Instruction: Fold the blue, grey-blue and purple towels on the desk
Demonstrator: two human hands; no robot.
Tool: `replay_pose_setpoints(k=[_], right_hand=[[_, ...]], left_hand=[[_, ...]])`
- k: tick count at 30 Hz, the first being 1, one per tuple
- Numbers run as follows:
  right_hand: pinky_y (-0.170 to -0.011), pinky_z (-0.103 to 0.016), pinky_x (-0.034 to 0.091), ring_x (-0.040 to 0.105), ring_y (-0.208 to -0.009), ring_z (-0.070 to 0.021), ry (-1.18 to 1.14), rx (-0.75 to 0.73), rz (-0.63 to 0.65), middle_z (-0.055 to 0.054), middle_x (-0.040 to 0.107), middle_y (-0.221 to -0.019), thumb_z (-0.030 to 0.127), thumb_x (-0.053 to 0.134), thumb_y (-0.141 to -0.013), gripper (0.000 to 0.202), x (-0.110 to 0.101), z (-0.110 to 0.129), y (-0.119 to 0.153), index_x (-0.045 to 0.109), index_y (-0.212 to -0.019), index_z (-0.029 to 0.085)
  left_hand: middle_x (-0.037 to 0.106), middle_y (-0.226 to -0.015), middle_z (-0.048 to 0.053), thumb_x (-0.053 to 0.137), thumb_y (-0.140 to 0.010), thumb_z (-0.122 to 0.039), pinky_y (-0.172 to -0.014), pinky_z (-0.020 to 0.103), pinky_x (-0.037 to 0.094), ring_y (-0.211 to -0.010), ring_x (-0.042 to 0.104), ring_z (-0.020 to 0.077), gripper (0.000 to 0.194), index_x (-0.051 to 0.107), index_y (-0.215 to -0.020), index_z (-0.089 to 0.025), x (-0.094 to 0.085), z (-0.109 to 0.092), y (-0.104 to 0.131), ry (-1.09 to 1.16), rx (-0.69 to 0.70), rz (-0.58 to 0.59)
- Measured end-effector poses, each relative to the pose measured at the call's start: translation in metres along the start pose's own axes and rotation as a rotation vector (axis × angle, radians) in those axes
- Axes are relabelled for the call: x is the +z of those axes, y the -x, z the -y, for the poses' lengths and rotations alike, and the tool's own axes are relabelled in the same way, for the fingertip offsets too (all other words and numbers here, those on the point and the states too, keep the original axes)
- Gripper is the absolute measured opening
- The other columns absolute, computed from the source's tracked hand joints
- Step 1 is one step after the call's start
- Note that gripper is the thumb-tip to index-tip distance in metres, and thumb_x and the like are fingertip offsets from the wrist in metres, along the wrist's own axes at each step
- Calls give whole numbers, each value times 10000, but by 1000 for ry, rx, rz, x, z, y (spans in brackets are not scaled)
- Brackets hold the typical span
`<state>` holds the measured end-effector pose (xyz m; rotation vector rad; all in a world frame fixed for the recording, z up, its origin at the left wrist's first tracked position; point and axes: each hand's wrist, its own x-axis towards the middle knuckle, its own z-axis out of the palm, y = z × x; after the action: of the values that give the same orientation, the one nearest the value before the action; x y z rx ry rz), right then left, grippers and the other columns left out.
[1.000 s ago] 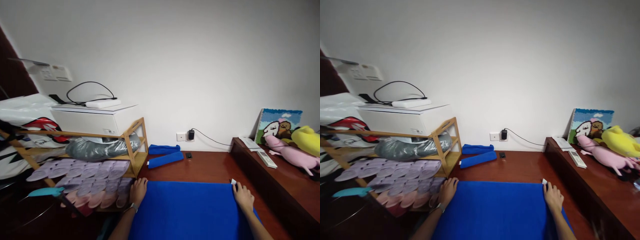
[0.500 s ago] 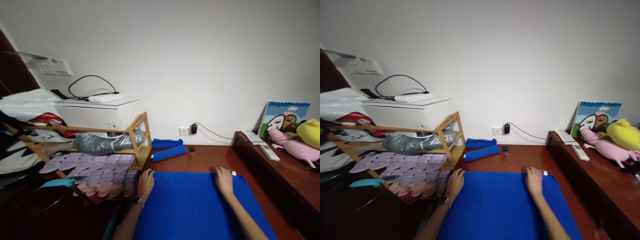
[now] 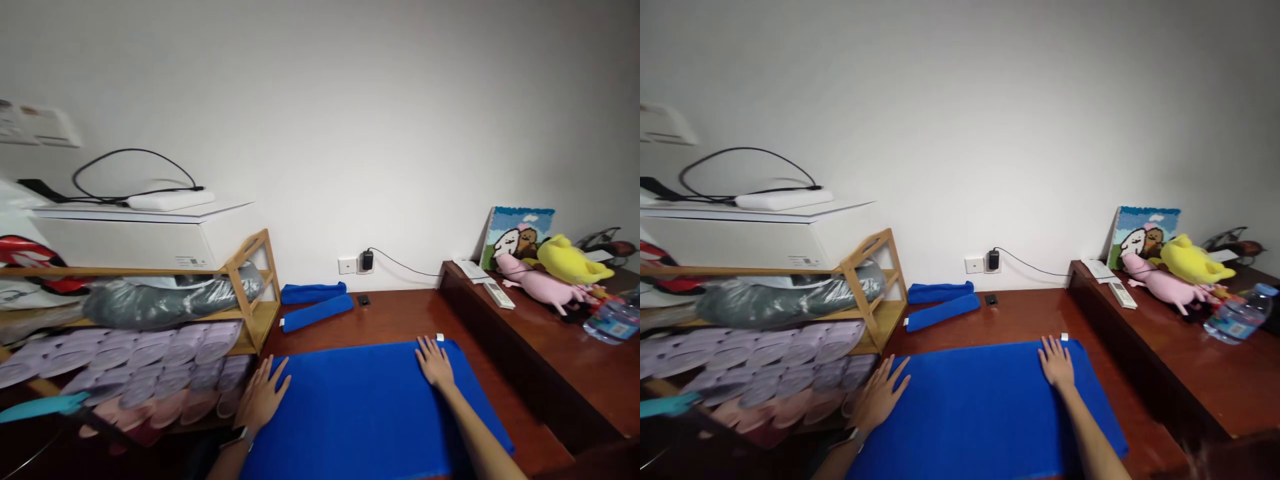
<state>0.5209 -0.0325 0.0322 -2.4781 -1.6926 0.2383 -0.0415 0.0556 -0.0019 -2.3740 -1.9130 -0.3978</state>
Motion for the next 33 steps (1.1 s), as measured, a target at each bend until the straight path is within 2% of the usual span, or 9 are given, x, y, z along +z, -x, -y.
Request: replay_pose_setpoints(k=[3,5,12,15,19,23,26,29,33], right_hand=[[-1364,-487,187,200,-1682,-241,31,172,-7,-41,250,-1815,512,205,-1090,705,-5,-68,-16,271,-1744,257],[-1367,-468,181,185,-1684,-235,42,209,-22,-40,228,-1821,540,162,-1086,740,-3,-91,-20,242,-1750,225],[-1350,-586,193,198,-1680,-316,74,241,13,-79,204,-1819,518,149,-1075,766,-5,-92,-17,252,-1745,161],[-1340,-615,193,216,-1674,-349,110,239,-87,-141,226,-1809,417,201,-1069,731,-12,-52,-3,325,-1717,101],[-1367,-513,157,199,-1684,-277,78,-190,-132,-94,255,-1803,320,250,-1056,686,-9,61,39,375,-1704,132],[-1370,-486,164,225,-1677,-249,-64,-498,35,-53,295,-1789,465,232,-1102,681,9,179,82,364,-1713,197],[-1371,-476,151,222,-1677,-238,-113,-531,111,-60,296,-1789,508,208,-1113,694,19,213,92,342,-1720,199],[-1368,-501,144,217,-1678,-241,-83,-477,113,-67,287,-1791,512,232,-1110,687,19,188,81,334,-1722,219],[-1366,-513,140,215,-1678,-251,13,-269,66,-57,278,-1795,507,237,-1095,697,9,89,50,313,-1730,229]], left_hand=[[476,-1720,114,451,-1034,-556,-1314,557,319,-1602,423,318,639,545,-1613,-304,8,0,-3,-21,1,-24],[481,-1717,110,466,-1025,-571,-1315,574,304,-1602,420,321,641,547,-1610,-321,10,-1,-4,-22,5,-25],[490,-1713,112,464,-1034,-547,-1312,551,308,-1598,423,334,624,562,-1602,-310,-12,-11,-1,11,2,35],[567,-1647,152,508,-1006,-506,-1318,567,291,-1554,486,358,622,610,-1567,-256,-34,-20,-11,-6,73,90],[579,-1636,153,541,-990,-407,-1346,550,242,-1560,478,351,542,696,-1475,-221,-50,-53,-20,-4,165,62],[508,-1697,129,445,-1058,-372,-1329,536,302,-1591,436,313,525,646,-1526,-247,-38,-94,6,96,252,-17],[495,-1710,108,452,-1071,-447,-1322,546,320,-1595,431,309,543,594,-1572,-294,-25,-87,38,145,165,32],[483,-1719,102,453,-1066,-483,-1330,534,315,-1602,422,308,573,570,-1592,-288,-21,-51,59,135,18,25],[507,-1703,103,430,-1060,-456,-1314,539,356,-1589,442,321,577,568,-1585,-259,-26,-16,67,95,-70,-38]])
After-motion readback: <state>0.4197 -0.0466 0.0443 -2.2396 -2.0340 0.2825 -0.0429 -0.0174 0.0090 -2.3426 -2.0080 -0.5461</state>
